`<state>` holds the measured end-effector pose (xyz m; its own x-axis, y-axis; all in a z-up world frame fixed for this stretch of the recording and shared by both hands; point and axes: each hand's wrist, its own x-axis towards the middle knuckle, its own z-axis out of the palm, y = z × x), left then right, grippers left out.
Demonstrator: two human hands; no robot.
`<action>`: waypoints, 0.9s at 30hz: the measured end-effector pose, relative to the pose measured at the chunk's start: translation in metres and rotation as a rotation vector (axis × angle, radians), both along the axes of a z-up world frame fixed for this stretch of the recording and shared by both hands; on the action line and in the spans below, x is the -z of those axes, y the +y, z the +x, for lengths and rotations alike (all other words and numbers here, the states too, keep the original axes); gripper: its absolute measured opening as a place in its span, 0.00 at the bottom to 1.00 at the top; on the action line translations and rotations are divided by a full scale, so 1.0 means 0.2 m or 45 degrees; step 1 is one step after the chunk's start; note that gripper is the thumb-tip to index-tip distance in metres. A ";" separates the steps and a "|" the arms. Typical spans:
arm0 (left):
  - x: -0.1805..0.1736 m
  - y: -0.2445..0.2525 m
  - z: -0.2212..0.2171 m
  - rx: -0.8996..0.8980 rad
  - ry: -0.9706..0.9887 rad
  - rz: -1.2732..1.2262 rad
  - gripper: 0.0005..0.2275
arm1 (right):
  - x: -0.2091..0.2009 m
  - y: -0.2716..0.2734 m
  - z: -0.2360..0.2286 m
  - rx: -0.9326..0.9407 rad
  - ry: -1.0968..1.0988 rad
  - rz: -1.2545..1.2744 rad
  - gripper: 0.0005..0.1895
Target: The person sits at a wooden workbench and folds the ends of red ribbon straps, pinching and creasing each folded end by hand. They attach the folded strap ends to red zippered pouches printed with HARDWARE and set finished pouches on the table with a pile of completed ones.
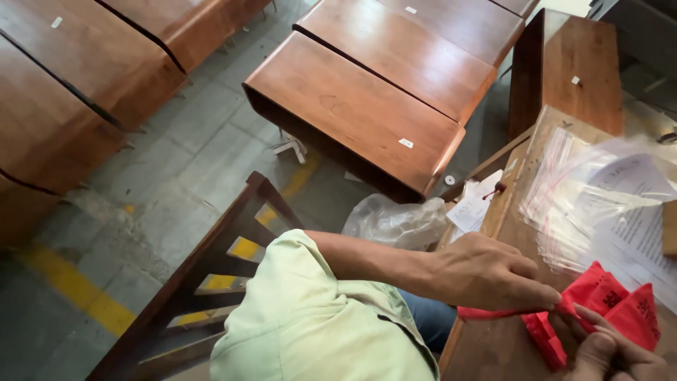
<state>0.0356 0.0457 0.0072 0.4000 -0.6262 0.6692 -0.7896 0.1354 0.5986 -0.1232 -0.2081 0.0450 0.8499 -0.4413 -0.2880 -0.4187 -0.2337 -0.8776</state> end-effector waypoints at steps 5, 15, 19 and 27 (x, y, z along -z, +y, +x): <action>0.00 -0.03 0.00 0.029 -0.042 0.067 0.08 | 0.19 -0.03 -0.08 -0.043 -0.143 -0.238 0.18; 0.03 -0.12 -0.01 0.898 1.690 -0.058 0.16 | 0.13 0.32 0.01 -0.096 -0.793 -0.366 0.06; -0.02 -0.10 -0.06 0.870 2.022 -0.095 0.17 | 0.26 0.06 0.02 -0.751 -0.396 -0.931 0.08; 0.08 -0.09 -0.12 0.233 0.533 0.012 0.10 | 0.65 -0.06 -0.08 -0.085 -0.789 -0.637 0.10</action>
<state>0.0118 0.0274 -0.0079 0.5172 -0.7168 0.4677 -0.4431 0.2433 0.8629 -0.1401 -0.2209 -0.0845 0.8195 -0.3359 0.4643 0.1397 -0.6686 -0.7304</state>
